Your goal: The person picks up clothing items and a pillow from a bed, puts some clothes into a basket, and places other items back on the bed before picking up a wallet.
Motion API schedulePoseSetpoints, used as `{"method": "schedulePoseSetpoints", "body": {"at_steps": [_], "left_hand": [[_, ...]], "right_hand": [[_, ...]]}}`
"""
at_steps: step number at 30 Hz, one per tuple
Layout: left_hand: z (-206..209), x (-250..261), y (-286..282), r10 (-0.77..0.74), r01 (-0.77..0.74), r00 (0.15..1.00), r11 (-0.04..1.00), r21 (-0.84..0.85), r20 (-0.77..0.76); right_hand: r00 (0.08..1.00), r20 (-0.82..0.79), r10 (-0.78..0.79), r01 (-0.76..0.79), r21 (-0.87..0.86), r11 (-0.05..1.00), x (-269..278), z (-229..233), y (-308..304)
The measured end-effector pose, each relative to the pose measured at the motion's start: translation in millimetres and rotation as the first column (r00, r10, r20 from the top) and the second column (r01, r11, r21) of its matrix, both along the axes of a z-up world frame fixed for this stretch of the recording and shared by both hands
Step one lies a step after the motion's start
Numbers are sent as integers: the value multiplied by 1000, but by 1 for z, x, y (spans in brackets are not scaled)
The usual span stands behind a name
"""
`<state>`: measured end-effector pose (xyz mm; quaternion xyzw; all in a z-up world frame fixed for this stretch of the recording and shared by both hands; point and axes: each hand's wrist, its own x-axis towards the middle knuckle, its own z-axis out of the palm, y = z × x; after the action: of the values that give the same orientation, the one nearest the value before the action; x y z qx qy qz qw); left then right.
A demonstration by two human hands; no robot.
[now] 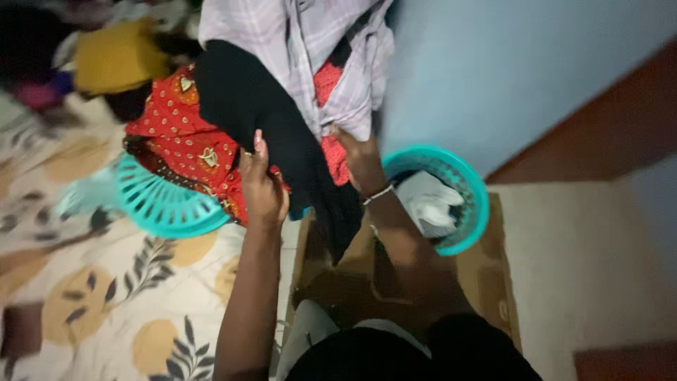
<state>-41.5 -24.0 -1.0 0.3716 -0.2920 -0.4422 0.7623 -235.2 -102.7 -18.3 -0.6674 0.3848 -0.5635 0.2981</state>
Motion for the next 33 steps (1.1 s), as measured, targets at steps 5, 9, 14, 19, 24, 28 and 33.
{"method": "schedulePoseSetpoints", "body": {"at_steps": [5,9,14,19,24,28,33], "left_hand": [[10,-98,-49,-253,256,958,967,4,-132],[24,-169,-81,-415,407,900,910,-79,-133],[34,-248,-108,-578,566,810,814,-130,-94],[-32,-317,-161,-653,648,751,758,-81,-101],[-170,-358,-195,-709,714,686,699,-38,-165],[-262,-364,-178,-490,506,665,851,142,563],[-379,-351,-139,-664,597,374,707,380,647]], "right_hand": [[802,597,24,-142,151,978,-100,52,2],[860,496,-117,52,142,989,-182,77,-3],[846,506,-165,128,108,986,-276,67,-17],[764,544,-349,224,283,933,-364,-22,-53],[774,350,-527,400,374,837,-423,-176,-65],[779,302,-550,346,524,778,-421,-268,-43],[863,168,-477,213,735,644,-409,-346,-3]]}}
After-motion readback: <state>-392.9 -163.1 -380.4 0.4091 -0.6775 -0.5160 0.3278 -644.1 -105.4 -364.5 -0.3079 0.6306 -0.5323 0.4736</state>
